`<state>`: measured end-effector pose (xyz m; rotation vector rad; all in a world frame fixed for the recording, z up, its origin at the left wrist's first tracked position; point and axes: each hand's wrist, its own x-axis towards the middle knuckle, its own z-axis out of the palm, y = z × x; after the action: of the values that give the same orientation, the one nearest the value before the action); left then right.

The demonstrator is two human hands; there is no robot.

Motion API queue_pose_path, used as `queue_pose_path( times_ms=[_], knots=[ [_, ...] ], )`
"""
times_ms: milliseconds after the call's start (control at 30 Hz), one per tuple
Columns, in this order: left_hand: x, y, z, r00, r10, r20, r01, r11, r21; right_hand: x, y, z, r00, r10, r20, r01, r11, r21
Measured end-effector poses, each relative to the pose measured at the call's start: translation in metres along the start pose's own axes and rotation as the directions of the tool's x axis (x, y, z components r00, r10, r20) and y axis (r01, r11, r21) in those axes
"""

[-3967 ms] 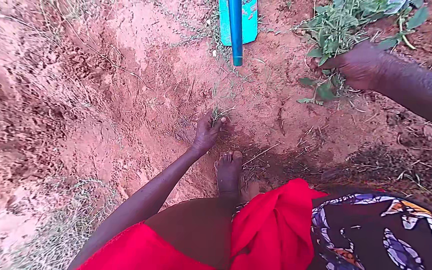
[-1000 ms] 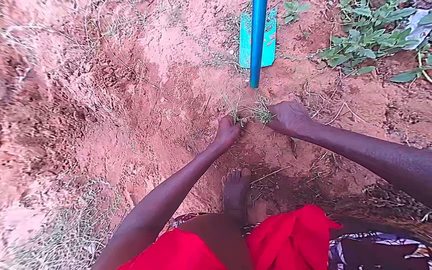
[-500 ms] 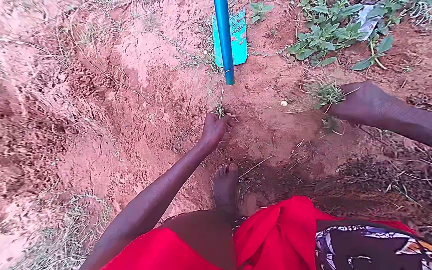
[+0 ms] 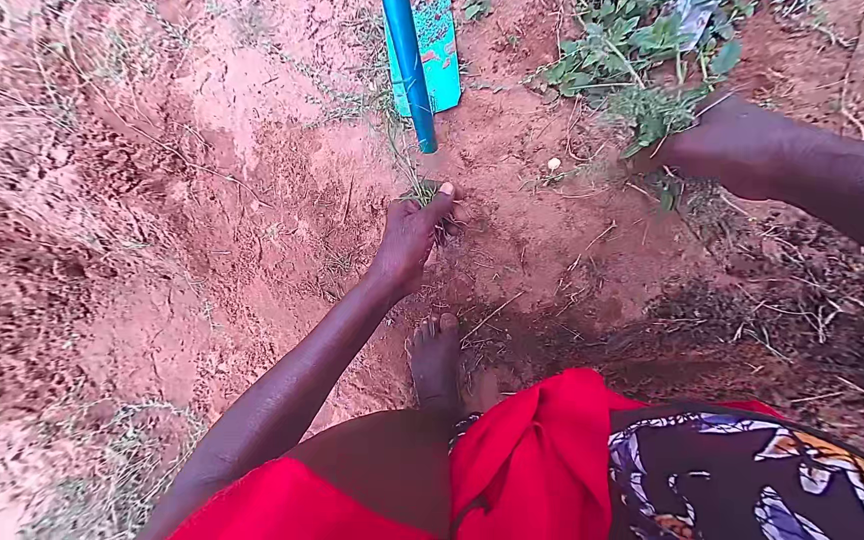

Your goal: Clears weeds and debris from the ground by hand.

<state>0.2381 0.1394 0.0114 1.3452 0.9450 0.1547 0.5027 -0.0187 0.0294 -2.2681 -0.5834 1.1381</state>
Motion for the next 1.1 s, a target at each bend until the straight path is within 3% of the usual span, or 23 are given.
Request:
queue_pose_path(
  times_ms=[133,200,300,433,600,767,933,1000,1033,1100],
  knots=[
    [0.003,0.014,-0.009,0.949,0.314,0.0,-0.308,0.932,0.191,-0.008,-0.015,-0.004,0.968,-0.246,-0.048,0.251,0.942,0.222],
    [-0.005,0.007,-0.008,0.957,0.284,0.053,-0.284,0.892,0.352,-0.01,-0.018,0.001,0.947,-0.319,-0.026,0.313,0.905,0.29],
    [-0.025,-0.032,0.003,0.967,0.08,0.241,-0.188,0.864,0.468,-0.013,-0.011,0.01,0.987,-0.156,0.044,0.14,0.958,0.25],
    [0.0,-0.081,0.011,0.886,0.145,0.44,-0.386,0.757,0.528,-0.019,0.013,0.01,0.994,0.1,0.05,-0.11,0.963,0.247],
    [0.01,-0.085,0.03,0.875,0.082,0.477,-0.426,0.599,0.678,-0.025,0.039,-0.009,0.993,0.092,0.072,-0.11,0.946,0.305],
    [0.008,-0.096,0.03,0.838,0.208,0.505,-0.528,0.541,0.654,-0.026,0.045,-0.015,0.994,0.08,0.069,-0.093,0.972,0.216],
    [-0.014,-0.086,0.028,0.787,0.459,0.413,-0.617,0.607,0.501,-0.017,0.048,-0.016,0.98,0.196,-0.039,-0.176,0.938,0.298],
    [-0.019,-0.074,0.033,0.831,0.481,0.279,-0.555,0.688,0.467,-0.014,0.049,-0.02,0.971,0.221,-0.093,-0.185,0.937,0.295],
    [-0.018,-0.065,0.034,0.884,0.421,0.203,-0.467,0.771,0.433,-0.011,0.05,-0.021,0.966,0.23,-0.113,-0.188,0.936,0.298],
    [-0.009,-0.043,0.034,0.986,0.156,0.061,-0.166,0.954,0.25,-0.004,0.054,-0.024,0.954,0.259,-0.15,-0.208,0.933,0.292]
  ],
)
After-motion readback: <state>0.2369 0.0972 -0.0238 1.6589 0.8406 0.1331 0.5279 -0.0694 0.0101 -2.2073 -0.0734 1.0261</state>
